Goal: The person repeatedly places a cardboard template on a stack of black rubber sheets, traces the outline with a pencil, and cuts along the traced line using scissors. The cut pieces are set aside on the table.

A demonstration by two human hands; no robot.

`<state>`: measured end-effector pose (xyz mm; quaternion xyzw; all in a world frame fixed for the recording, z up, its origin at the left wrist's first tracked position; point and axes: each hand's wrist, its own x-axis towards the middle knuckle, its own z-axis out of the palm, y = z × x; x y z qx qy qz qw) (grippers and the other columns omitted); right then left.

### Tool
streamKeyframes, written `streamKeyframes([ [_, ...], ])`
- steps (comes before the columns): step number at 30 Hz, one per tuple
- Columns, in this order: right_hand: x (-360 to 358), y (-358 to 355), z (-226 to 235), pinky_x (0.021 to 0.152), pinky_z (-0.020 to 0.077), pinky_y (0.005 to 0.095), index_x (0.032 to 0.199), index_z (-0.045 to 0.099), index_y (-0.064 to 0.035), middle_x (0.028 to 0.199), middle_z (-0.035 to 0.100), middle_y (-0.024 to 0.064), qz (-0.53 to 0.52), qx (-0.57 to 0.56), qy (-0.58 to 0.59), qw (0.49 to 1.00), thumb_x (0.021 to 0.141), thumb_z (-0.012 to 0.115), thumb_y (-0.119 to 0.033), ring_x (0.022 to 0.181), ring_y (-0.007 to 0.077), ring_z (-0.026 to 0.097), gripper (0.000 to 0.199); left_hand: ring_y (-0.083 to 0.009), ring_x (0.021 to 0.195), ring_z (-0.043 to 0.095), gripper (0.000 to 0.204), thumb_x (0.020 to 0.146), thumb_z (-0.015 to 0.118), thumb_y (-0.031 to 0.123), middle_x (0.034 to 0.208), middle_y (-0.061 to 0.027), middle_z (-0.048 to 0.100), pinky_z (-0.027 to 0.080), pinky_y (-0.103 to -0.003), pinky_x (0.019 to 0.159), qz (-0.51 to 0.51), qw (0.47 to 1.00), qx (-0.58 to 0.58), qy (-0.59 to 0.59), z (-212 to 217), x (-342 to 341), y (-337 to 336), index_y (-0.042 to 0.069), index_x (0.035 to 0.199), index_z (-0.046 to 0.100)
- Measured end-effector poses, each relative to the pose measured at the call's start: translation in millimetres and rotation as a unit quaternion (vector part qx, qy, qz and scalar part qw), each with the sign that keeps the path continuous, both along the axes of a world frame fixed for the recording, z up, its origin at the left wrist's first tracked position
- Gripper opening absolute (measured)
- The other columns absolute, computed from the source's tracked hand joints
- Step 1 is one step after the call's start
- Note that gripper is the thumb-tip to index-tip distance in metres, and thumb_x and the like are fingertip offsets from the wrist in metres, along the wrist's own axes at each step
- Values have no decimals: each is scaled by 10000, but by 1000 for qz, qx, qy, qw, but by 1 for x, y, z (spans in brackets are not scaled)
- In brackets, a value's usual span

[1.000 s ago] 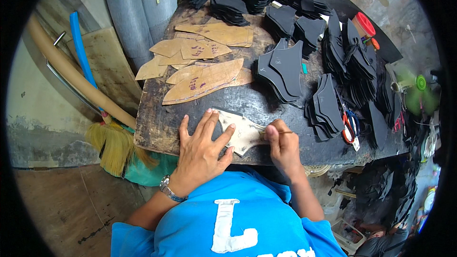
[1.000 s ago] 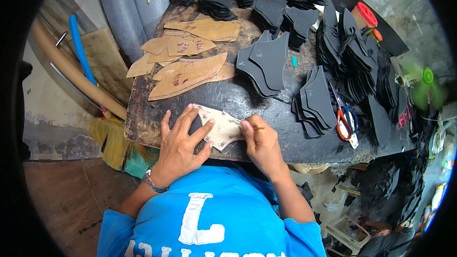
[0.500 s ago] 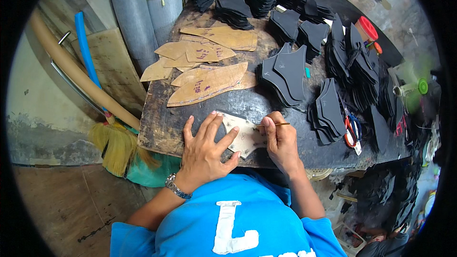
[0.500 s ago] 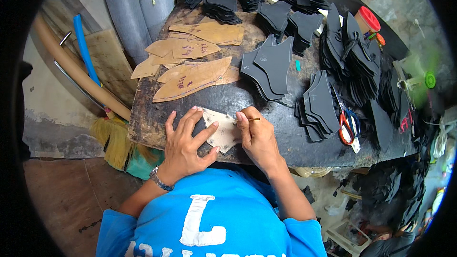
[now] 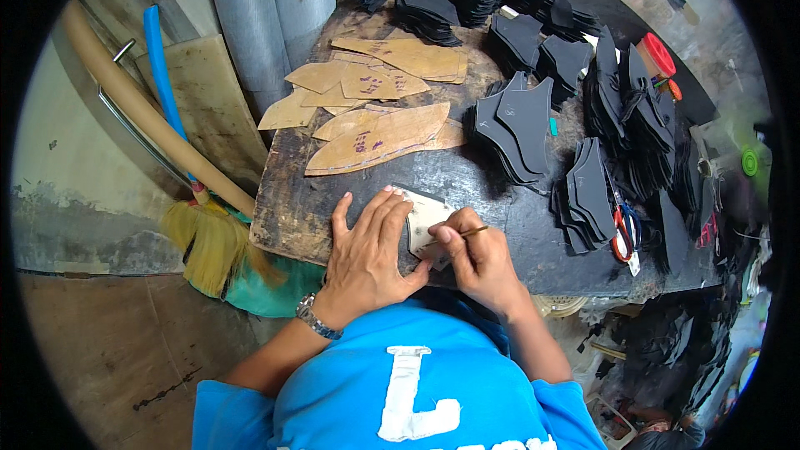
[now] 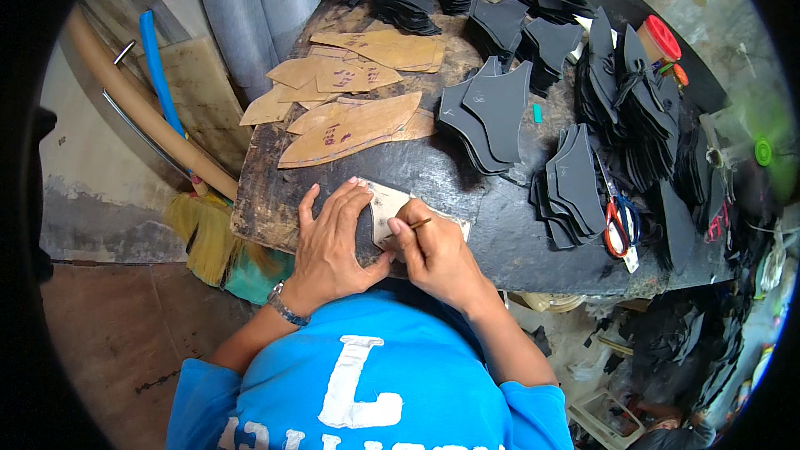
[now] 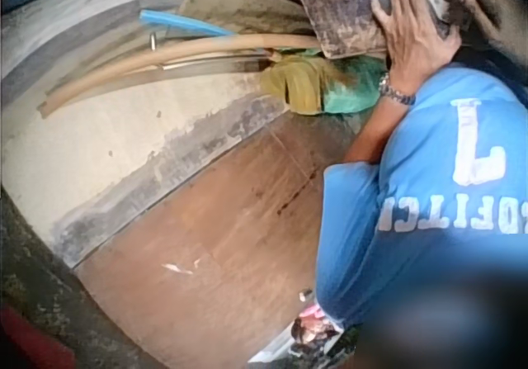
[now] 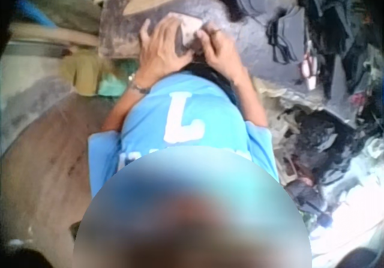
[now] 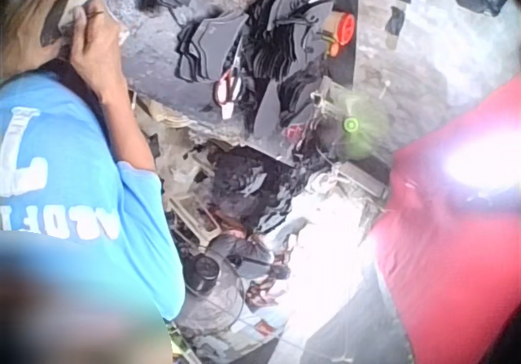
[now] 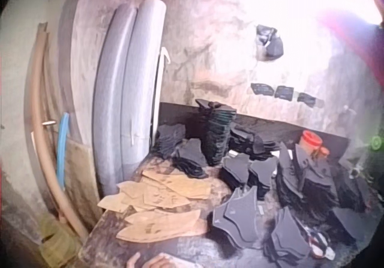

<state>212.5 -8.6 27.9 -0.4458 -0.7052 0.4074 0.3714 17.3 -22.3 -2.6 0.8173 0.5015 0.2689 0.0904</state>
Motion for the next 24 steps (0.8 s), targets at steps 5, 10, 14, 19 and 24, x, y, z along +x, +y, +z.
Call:
streamKeyframes([
  [5,-10,1,-7,642,530,400,908,552,12,757,638,184,47,144,-31,988,1014,581,-96,708,339,682,155,-287,1401,453,855,706,830,361,1379,-165,539,186,-571,1184,1,1000,3,-12,-2,0,-1,43,1395,434],
  [10,-6,3,-9,655,522,395,930,550,-3,814,608,176,-10,2,21,1000,997,604,-83,722,356,642,117,-290,1402,451,826,728,814,360,1365,-167,546,181,-587,1174,2,1000,-6,-17,-1,0,0,33,1385,436],
  [14,-10,4,-9,645,528,395,928,549,-7,780,619,166,-9,75,-45,996,1011,585,-90,702,336,672,123,-297,1399,453,820,741,805,358,1357,-167,552,183,-599,1166,1,1000,-11,-16,0,0,-1,25,1386,424],
  [19,-11,13,-6,662,523,392,948,553,7,805,615,184,-15,28,-15,999,1018,585,-103,695,333,649,133,-292,1400,458,739,680,833,340,1373,-177,547,177,-569,1181,-5,1000,-9,9,2,-1,0,36,1289,545],
  [24,-19,24,-9,662,510,406,953,545,22,801,585,191,-35,74,-26,996,1018,571,-82,695,368,617,125,-301,1398,462,562,685,824,356,1365,-187,552,179,-578,1173,-7,1000,5,12,3,0,0,35,1115,656],
])
